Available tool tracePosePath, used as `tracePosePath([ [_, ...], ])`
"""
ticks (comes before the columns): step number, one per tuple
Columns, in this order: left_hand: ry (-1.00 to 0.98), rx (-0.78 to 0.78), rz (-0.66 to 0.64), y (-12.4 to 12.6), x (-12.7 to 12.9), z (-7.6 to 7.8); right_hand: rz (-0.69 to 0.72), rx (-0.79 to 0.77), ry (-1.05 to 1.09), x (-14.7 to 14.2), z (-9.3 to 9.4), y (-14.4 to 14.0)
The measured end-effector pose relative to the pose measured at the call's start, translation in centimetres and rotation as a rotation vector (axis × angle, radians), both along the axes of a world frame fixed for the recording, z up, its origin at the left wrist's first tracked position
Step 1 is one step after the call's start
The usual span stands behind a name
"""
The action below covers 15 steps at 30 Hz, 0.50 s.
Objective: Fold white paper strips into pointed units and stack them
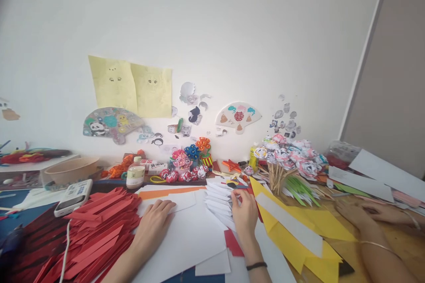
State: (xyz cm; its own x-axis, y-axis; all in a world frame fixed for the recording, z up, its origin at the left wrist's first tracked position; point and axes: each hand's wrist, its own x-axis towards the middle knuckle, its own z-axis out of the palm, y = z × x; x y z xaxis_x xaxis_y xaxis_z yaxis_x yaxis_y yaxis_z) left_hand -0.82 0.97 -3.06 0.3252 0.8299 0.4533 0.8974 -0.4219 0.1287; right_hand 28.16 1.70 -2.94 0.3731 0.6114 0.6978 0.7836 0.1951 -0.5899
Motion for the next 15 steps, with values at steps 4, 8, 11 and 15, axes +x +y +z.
tracePosePath([
  [4, 0.077, 0.000, 0.023, 0.55, -0.21, -0.27, -0.035, -0.054, -0.026, 0.21, -0.34, 0.14],
  [8, 0.135, 0.019, 0.025, 0.44, -0.14, -0.10, -0.042, -0.094, -0.077, 0.35, -0.61, 0.31],
  [11, 0.179, 0.041, 0.014, 0.36, 0.01, 0.05, -0.051, -0.098, -0.101, 0.42, -0.74, 0.41],
  [15, 0.254, 0.063, -0.010, 0.50, 0.08, 0.10, -0.074, -0.085, -0.118, 0.43, -0.98, 0.52],
])
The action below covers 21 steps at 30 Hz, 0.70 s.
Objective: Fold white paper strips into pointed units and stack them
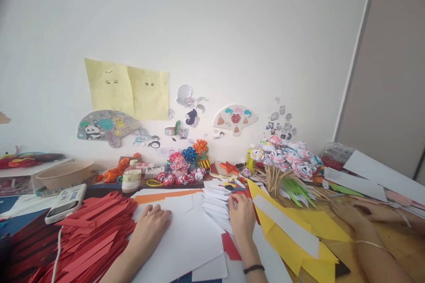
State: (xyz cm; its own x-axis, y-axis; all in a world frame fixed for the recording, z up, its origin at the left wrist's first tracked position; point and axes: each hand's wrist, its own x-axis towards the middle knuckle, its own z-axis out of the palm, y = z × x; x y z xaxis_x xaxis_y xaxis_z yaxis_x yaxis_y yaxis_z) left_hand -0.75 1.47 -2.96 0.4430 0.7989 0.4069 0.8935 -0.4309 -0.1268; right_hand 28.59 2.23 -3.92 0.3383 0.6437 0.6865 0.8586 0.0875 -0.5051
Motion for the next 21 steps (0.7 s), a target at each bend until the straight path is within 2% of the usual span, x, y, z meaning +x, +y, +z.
tracePosePath([
  [5, 0.095, -0.003, -0.043, 0.1, 0.1, 0.1, -0.009, 0.017, -0.014, -0.1, -0.2, 0.0],
  [10, 0.034, 0.024, -0.047, -0.2, -0.1, 0.2, 0.029, 0.112, 0.024, -1.0, 0.7, -1.1],
  [13, -0.159, 0.045, -0.014, -0.5, -0.2, 0.7, 0.161, 0.187, 0.138, -2.5, 1.5, -1.8],
  [15, -0.359, 0.041, 0.012, -0.6, -0.2, 1.4, 0.304, 0.165, 0.282, -4.0, 1.8, -2.0],
  [21, -0.902, -0.098, -0.001, 0.0, 0.9, 4.4, 0.713, -0.180, 0.826, -8.7, 2.9, -0.2],
])
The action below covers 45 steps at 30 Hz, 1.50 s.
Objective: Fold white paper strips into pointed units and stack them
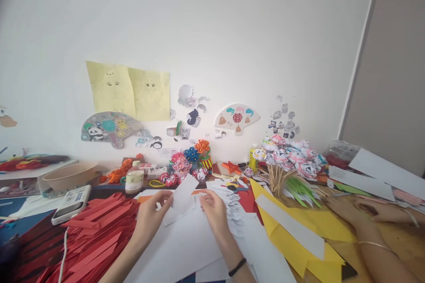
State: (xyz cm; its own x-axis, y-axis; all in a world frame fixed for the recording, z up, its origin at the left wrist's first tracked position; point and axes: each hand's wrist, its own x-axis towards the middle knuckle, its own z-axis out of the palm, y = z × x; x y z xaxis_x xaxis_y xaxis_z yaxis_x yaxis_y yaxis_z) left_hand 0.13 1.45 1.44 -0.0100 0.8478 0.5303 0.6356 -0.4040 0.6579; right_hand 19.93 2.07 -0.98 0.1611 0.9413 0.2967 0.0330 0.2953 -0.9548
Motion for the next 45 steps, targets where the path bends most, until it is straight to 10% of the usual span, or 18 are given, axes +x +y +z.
tracePosePath([
  [8, -0.232, -0.015, -0.070, 1.8, 1.5, -0.8, 0.157, 0.069, 0.237, -3.0, 0.7, 2.0],
  [16, 0.052, 0.083, -0.093, 1.1, 1.6, -2.6, 0.163, -0.017, 0.129, -2.5, -2.4, 3.5],
  [29, 0.698, 0.353, -0.066, 0.6, 2.1, -3.7, 0.167, 0.000, 0.180, -2.3, -1.7, 3.2],
  [45, -0.125, 0.035, -0.175, 0.7, 2.0, -2.0, 0.434, 0.133, -0.189, -2.6, -1.0, 1.1],
])
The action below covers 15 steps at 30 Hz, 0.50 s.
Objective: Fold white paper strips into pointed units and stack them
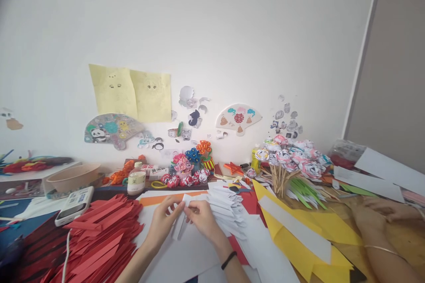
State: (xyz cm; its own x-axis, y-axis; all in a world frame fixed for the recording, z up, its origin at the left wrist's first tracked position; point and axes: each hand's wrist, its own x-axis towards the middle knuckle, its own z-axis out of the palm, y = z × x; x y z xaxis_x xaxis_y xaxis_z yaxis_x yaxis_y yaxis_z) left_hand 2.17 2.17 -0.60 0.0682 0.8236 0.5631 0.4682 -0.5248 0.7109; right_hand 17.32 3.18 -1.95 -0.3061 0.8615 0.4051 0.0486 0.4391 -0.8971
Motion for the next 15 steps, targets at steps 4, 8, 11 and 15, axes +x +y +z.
tracePosePath([
  [4, -0.063, -0.040, 0.017, 0.02, -0.09, -0.26, -0.076, -0.040, 0.037, 0.18, -0.10, 0.09],
  [8, -0.079, -0.064, 0.032, 0.21, -0.08, -0.63, -0.221, -0.025, 0.138, 0.41, 0.19, 0.33],
  [11, -0.074, -0.063, 0.004, 0.31, 0.12, -0.85, -0.223, -0.019, 0.173, 0.44, 0.09, 0.56],
  [15, -0.081, -0.062, -0.016, 0.13, 0.35, -0.70, -0.176, -0.042, 0.223, 0.49, -0.15, 0.70],
])
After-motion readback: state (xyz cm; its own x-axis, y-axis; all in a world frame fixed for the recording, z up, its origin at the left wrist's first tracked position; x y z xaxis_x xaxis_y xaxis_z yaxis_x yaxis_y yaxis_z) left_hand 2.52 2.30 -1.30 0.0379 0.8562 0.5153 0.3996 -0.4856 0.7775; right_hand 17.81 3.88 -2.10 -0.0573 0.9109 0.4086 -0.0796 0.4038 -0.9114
